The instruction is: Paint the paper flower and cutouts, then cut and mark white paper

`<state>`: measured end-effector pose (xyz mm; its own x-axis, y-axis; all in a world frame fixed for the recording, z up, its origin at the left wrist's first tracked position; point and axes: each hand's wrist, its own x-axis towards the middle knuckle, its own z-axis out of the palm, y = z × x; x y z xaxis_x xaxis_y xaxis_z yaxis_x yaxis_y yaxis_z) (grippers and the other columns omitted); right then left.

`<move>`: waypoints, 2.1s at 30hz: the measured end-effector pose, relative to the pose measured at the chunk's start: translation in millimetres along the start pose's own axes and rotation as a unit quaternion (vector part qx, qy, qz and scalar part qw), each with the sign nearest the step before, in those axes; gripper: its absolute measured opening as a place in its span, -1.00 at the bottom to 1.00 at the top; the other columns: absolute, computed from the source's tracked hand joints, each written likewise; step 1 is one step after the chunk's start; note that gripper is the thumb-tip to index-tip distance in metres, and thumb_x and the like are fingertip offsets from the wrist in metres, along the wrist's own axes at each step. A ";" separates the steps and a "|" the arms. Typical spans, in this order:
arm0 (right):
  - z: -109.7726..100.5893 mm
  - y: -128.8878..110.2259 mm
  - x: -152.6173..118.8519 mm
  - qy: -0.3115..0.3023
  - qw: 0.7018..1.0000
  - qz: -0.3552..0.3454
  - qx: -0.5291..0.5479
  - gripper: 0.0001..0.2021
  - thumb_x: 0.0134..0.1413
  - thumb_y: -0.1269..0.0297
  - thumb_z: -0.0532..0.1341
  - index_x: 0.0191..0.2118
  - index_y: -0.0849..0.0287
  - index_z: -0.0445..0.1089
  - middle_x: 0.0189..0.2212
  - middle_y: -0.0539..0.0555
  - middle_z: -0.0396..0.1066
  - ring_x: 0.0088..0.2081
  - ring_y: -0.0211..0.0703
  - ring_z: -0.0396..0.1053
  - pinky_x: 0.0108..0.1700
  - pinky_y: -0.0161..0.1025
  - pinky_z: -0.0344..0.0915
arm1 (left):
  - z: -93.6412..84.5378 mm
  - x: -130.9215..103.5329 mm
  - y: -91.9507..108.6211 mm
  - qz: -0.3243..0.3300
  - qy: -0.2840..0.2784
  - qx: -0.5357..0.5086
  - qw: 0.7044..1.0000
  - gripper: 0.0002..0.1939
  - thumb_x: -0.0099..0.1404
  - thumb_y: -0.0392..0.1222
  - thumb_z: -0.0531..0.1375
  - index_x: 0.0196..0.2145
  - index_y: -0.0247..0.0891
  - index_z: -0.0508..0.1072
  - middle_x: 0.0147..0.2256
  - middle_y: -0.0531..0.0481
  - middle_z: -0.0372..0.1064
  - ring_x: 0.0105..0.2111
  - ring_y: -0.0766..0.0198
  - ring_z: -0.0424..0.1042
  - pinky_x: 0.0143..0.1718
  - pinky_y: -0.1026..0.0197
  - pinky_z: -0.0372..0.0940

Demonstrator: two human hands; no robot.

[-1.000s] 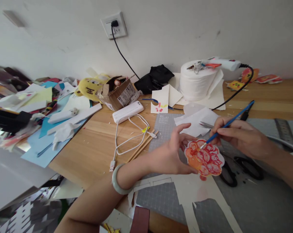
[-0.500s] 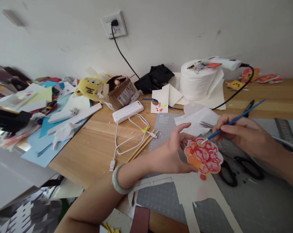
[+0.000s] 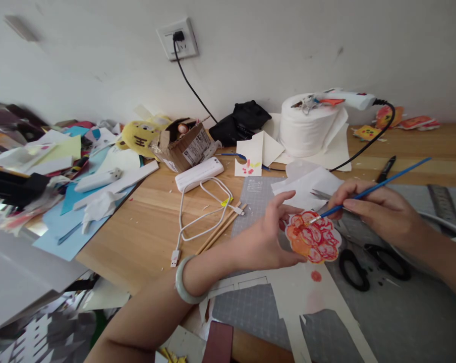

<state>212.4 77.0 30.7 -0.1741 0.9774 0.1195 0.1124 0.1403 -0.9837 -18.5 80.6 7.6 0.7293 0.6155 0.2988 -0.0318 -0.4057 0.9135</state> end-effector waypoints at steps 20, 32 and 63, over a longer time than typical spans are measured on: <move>12.0 -12.3 -17.3 -0.105 0.944 -0.163 -0.267 -0.87 0.20 0.27 0.05 -0.30 0.10 0.32 -0.41 0.00 0.41 -0.36 -0.22 0.37 -0.32 -0.30 0.27 | 2.1 -0.9 0.9 -0.021 0.002 0.003 1.000 0.04 0.03 -0.33 0.38 0.22 -0.17 -0.26 0.09 -0.34 0.17 0.03 0.07 0.31 0.02 0.04 0.25; 15.1 -19.4 -17.1 -0.112 0.925 -0.206 -0.300 -0.92 0.13 0.33 0.08 -0.30 0.03 0.29 -0.43 -0.05 0.41 -0.41 -0.23 0.36 -0.38 -0.30 0.27 | 3.5 -0.7 -1.2 -0.029 0.023 0.016 0.999 0.03 0.02 -0.31 0.39 0.21 -0.19 -0.24 0.06 -0.29 0.23 0.01 0.13 0.32 0.01 0.09 0.25; 17.6 -23.3 -18.5 -0.112 0.918 -0.205 -0.321 -0.93 0.12 0.34 0.08 -0.30 0.06 0.29 -0.42 -0.04 0.41 -0.41 -0.24 0.36 -0.36 -0.29 0.28 | 3.2 -1.1 -0.9 -0.038 0.028 0.027 0.999 0.04 0.02 -0.28 0.40 0.21 -0.20 -0.25 0.06 -0.29 0.22 -0.03 0.15 0.35 -0.01 0.10 0.27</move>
<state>195.7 52.8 49.0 -0.5196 0.7749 0.3599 0.5337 0.6233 -0.5715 -17.0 78.2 5.5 0.6894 0.6815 0.2454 0.0603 -0.3917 0.9181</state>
